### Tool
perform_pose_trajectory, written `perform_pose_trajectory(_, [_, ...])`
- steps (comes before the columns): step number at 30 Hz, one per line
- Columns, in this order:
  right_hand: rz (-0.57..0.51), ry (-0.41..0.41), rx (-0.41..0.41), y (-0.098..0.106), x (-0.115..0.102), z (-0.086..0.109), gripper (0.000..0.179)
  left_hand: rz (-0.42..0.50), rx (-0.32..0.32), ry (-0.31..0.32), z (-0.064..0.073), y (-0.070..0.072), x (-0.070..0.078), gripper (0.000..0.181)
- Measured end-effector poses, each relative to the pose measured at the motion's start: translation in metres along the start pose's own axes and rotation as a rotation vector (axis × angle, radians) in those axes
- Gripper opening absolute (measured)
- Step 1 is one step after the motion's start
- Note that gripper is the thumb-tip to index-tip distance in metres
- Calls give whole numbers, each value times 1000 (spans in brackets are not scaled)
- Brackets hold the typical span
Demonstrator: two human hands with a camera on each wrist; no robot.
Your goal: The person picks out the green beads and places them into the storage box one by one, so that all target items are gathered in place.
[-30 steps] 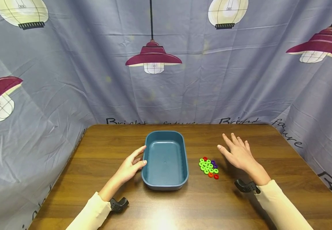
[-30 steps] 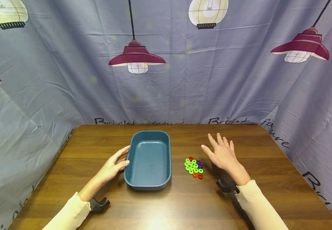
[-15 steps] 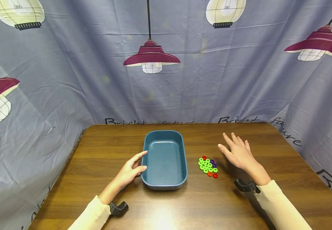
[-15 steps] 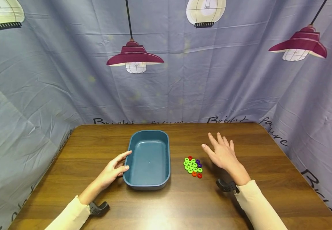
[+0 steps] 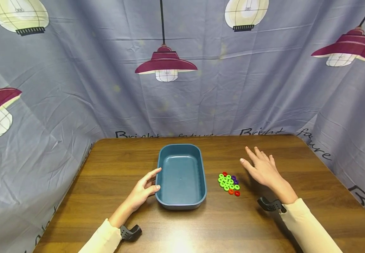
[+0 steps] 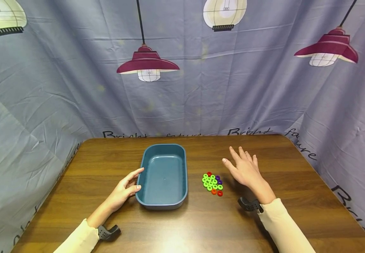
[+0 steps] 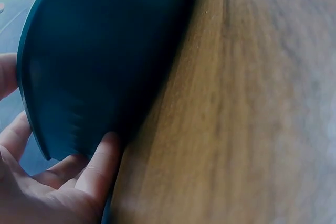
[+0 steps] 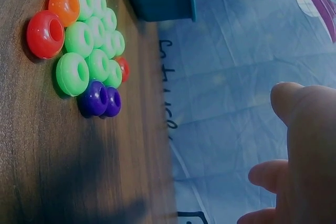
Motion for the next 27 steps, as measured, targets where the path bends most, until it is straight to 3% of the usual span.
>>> perform_pose_trajectory(27, [-33,95,52,-10,-12,2,58,18,3,-1,-1,0,0,67])
Point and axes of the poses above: each hand's wrist, its own z-axis away from the middle knuckle, its own y-axis out of the back of the hand, x = y × z, the point moved 10 cm from there along -z, towards the middle knuckle, and after that the axes turned 8 degrees about y, right-handed, at the moved point
